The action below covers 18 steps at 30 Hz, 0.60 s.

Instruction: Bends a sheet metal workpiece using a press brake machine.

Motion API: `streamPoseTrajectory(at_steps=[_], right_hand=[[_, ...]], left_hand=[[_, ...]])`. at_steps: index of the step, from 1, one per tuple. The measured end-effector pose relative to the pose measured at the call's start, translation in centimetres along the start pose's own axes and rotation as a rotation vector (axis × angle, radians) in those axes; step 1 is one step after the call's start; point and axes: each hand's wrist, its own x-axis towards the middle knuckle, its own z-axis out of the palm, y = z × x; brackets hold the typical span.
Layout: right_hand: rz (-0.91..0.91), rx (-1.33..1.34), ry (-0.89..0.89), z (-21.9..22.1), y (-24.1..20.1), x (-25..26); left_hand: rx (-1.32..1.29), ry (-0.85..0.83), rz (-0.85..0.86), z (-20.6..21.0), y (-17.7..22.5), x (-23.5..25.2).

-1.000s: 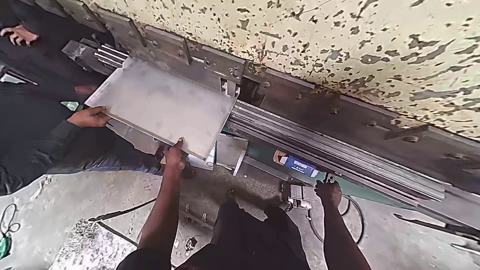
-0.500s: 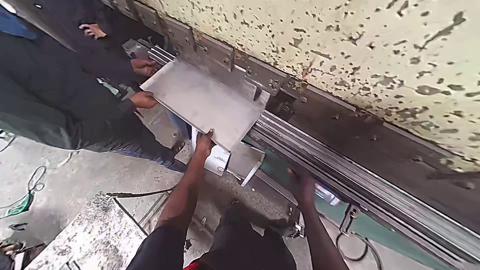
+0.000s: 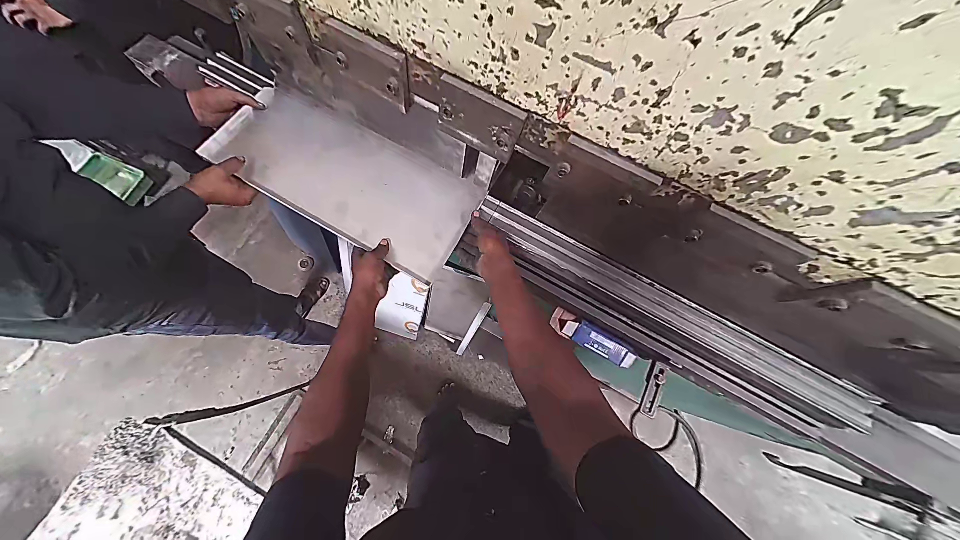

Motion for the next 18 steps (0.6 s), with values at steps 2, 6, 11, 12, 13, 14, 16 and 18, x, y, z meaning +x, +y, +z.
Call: streamPoseTrajectory(at_steps=[2, 6, 11, 12, 13, 14, 16, 18], right_hand=[[0.015, 0.086, -0.012, 0.6, 0.4, 0.7], [-0.015, 0.206, 0.008, 1.1, 0.8, 0.3], [-0.041, 0.203, 0.049, 2.0, 0.7, -0.1], [-0.053, 0.201, 0.060, 2.2, 0.7, 0.0], [-0.063, 0.205, 0.068, 2.3, 0.8, 0.1], [-0.070, 0.210, 0.079, 2.4, 0.9, 0.2], [-0.074, 0.211, 0.099, 2.6, 0.9, 0.3], [-0.085, 0.163, 0.104, 1.7, 1.0, 0.2]], left_hand=[[0.007, 0.004, -0.003, -0.1, -0.2, 0.3], [0.013, -0.017, 0.001, 0.1, -0.1, 0.6], [0.004, -0.028, 0.016, 0.4, 0.4, -0.1], [0.008, -0.042, 0.022, 0.3, 0.3, 0.0], [0.008, -0.052, 0.030, 0.2, 0.2, 0.2], [0.008, -0.061, 0.037, 0.0, 0.1, 0.5], [0.016, -0.064, 0.044, 0.0, 0.1, 0.5], [0.067, -0.051, 0.043, 0.8, 0.1, -0.6]])
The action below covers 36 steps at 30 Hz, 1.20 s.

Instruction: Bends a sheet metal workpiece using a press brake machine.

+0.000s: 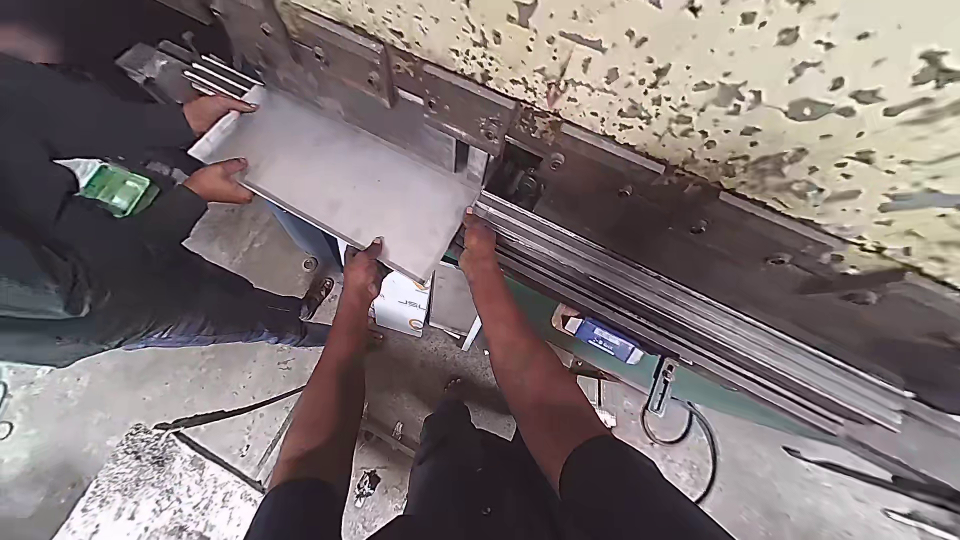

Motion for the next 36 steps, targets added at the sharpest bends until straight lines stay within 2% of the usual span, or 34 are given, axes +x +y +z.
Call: streamPoseTrajectory(at_steps=[2, 4, 10, 13, 18, 36], right_hand=[[-0.058, -0.074, -0.047, 0.3, 0.5, -0.4], [-0.063, -0.078, -0.063, 0.4, 0.4, -0.7], [0.005, 0.048, -0.038, 0.4, 0.1, -0.8], [0.019, 0.023, -0.032, 0.5, -0.2, -0.8], [0.018, 0.006, -0.036, 0.4, 0.1, 0.5], [0.050, 0.021, -0.004, 0.5, 0.0, 0.7]], left_hand=[[0.116, 0.046, 0.007, 0.3, 1.5, -1.4], [0.109, 0.056, -0.003, 0.3, 1.9, -1.4], [0.054, 0.001, -0.043, -0.5, 0.8, -1.1], [0.107, 0.046, -0.049, 0.0, 1.4, -1.0], [0.040, 0.042, -0.053, -0.5, 0.2, 0.8], [0.012, 0.035, 0.008, -0.6, -0.1, 0.9]])
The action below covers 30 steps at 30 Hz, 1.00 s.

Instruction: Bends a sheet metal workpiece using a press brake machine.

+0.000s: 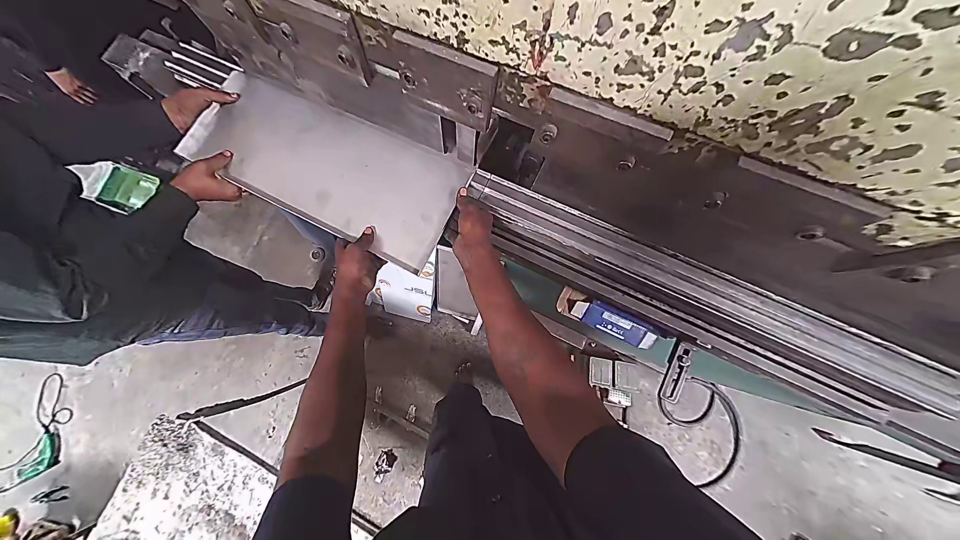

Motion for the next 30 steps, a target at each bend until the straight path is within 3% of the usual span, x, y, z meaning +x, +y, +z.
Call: streamPoseTrajectory(at_steps=[30], right_hand=[[0.024, 0.026, 0.045, 0.6, -1.0, -0.6]], left_hand=[[-0.013, 0.000, 0.025, 0.5, 0.4, -0.1]])
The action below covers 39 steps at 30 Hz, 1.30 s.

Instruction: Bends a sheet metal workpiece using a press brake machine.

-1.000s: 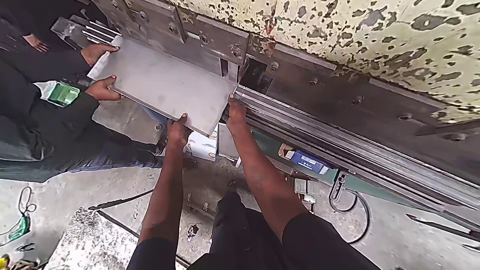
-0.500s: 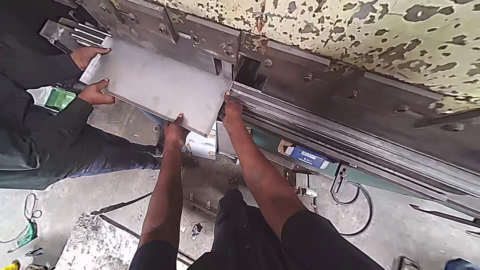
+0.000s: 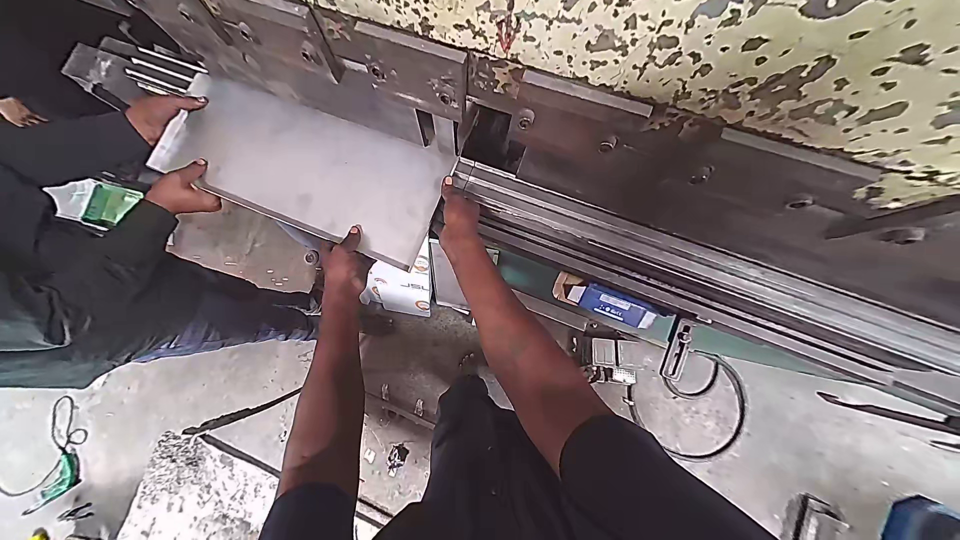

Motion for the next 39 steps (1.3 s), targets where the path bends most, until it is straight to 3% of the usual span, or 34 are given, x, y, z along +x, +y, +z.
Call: streamPoseTrajectory(at_steps=[39], right_hand=[[-0.006, -0.027, -0.024, 0.05, 0.02, 0.40]], left_hand=[[-0.007, 0.001, 0.006, 0.12, 0.40, -0.33]])
